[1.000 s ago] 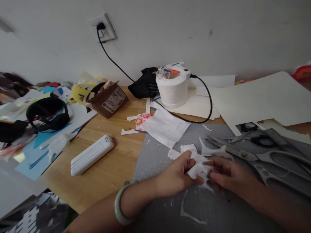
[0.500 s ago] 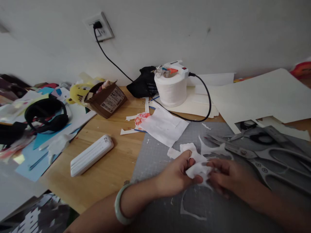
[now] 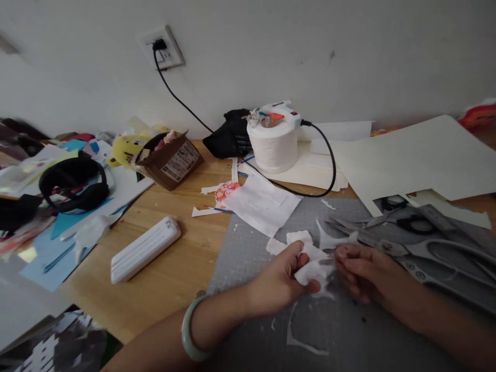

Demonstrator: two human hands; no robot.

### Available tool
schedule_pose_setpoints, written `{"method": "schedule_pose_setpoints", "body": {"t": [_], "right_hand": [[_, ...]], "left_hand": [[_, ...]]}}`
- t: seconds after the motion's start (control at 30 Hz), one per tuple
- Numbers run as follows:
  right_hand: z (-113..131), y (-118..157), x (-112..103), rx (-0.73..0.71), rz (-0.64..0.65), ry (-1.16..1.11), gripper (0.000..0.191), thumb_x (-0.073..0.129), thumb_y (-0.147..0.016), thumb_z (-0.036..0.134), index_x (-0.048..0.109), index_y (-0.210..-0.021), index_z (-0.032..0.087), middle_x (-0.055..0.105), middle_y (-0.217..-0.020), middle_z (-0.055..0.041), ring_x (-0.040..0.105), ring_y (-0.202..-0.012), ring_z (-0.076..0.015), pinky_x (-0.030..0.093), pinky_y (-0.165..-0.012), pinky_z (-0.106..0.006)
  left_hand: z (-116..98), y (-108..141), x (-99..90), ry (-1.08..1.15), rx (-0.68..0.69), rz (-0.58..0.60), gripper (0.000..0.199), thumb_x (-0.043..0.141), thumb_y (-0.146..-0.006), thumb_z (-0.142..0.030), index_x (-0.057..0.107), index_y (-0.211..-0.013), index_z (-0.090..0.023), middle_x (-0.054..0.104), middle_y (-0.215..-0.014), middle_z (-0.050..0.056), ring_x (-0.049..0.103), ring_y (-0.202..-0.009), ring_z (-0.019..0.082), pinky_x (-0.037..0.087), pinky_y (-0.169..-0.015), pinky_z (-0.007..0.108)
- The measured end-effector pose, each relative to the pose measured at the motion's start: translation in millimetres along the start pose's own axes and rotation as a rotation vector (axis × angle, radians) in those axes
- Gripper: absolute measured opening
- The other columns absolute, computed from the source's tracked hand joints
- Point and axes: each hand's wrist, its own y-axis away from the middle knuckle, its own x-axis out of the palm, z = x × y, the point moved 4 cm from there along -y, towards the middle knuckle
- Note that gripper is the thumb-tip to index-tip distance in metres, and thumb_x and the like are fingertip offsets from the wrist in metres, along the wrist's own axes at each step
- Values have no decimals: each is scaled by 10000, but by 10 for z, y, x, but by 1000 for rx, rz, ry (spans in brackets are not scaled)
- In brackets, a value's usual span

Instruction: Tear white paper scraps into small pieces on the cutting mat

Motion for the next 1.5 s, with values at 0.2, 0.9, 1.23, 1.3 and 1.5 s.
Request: {"method": "schedule_pose_setpoints", "body": {"t": [0.2, 0.9, 1.23, 1.3, 1.5], "right_hand": [[-6, -23, 56, -29, 78, 148, 174, 555, -648, 347, 481, -665, 190, 414, -459, 82, 338, -376, -52, 279, -368, -177], [-74, -32, 51, -17, 128, 78, 152, 550, -698, 318, 486, -672, 182, 446, -447, 78, 342, -354, -45, 299, -356, -163], [-50, -28, 50, -18, 98, 57, 186, 544, -679, 339, 461, -617, 184, 424, -423, 78, 331, -353, -47, 292, -351, -169], [-45, -24, 47, -21, 101, 37, 195, 566, -661, 339, 456, -618, 184, 440, -440, 74, 351, -367, -48, 301, -356, -164], [-57, -35, 47, 0, 87, 40, 187, 540, -680, 344, 463, -619, 184, 441, -433, 73, 349, -362, -49, 290, -353, -160]], "left_hand": [[47, 8, -11, -59, -20, 19, 333, 615, -632, -174, 297, -731, -194, 338, -684, -65, 301, -566, 45, 219, -507, 201], [10, 22, 7, -75, 11, 32, 325, 601, -645, -152, 288, -719, -191, 319, -682, -61, 303, -591, 45, 235, -525, 183], [-4, 28, 8, -54, -15, 1, 350, 622, -631, -187, 281, -707, -193, 318, -670, -65, 295, -582, 45, 235, -532, 190], [-1, 26, 2, -36, -9, 2, 341, 621, -631, -180, 292, -720, -191, 323, -677, -63, 297, -582, 46, 233, -531, 193], [23, 15, -2, -20, 3, 10, 362, 636, -626, -208, 285, -713, -192, 326, -684, -61, 310, -589, 45, 243, -534, 189]]}}
